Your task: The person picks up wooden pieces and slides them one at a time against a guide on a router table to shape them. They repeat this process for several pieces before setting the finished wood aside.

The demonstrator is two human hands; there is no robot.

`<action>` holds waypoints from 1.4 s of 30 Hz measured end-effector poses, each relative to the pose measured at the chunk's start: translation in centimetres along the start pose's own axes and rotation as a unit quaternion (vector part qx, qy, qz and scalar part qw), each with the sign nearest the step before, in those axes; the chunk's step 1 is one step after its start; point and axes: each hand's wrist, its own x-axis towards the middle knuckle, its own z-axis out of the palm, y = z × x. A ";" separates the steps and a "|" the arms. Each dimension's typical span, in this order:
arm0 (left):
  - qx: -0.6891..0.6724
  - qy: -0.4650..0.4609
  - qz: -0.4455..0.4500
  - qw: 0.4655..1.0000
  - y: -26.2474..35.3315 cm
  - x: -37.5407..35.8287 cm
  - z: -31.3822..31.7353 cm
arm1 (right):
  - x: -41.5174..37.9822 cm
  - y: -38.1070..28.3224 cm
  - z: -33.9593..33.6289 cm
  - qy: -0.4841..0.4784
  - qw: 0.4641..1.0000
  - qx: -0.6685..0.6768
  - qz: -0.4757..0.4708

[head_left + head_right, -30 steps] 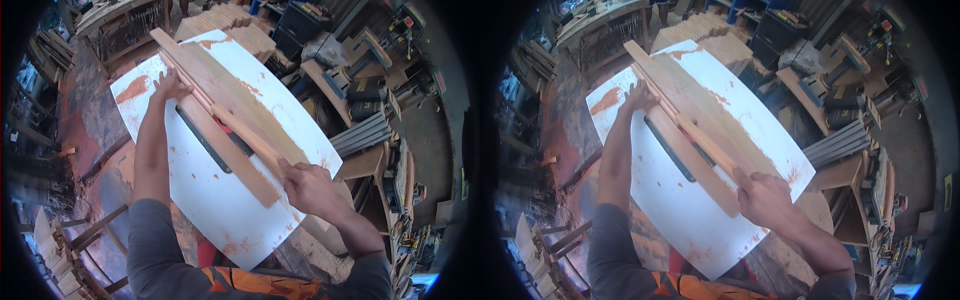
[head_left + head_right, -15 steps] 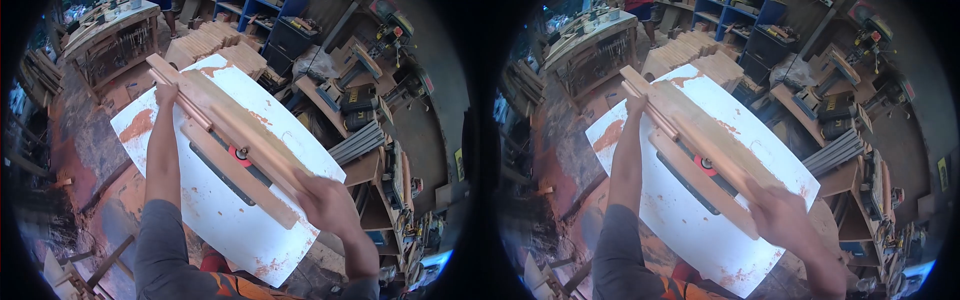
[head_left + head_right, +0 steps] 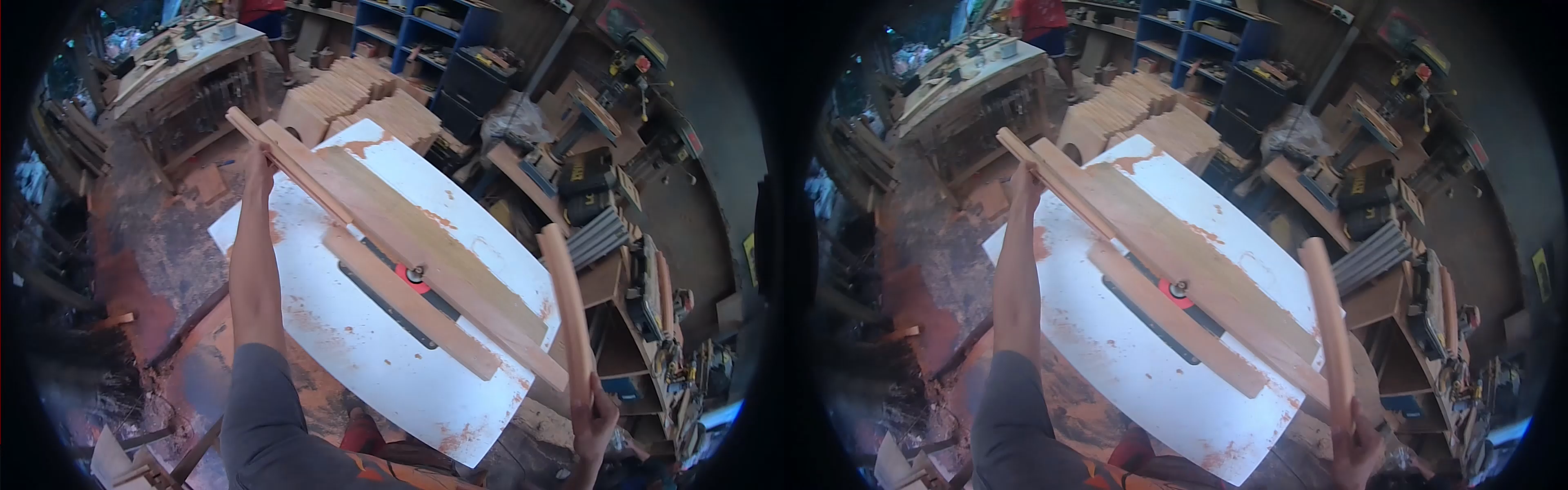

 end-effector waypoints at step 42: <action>-0.005 -0.551 -0.119 0.826 -7.4 -83.3 25.7 | -11.4 23.6 -13.0 -0.085 0.852 0.494 0.153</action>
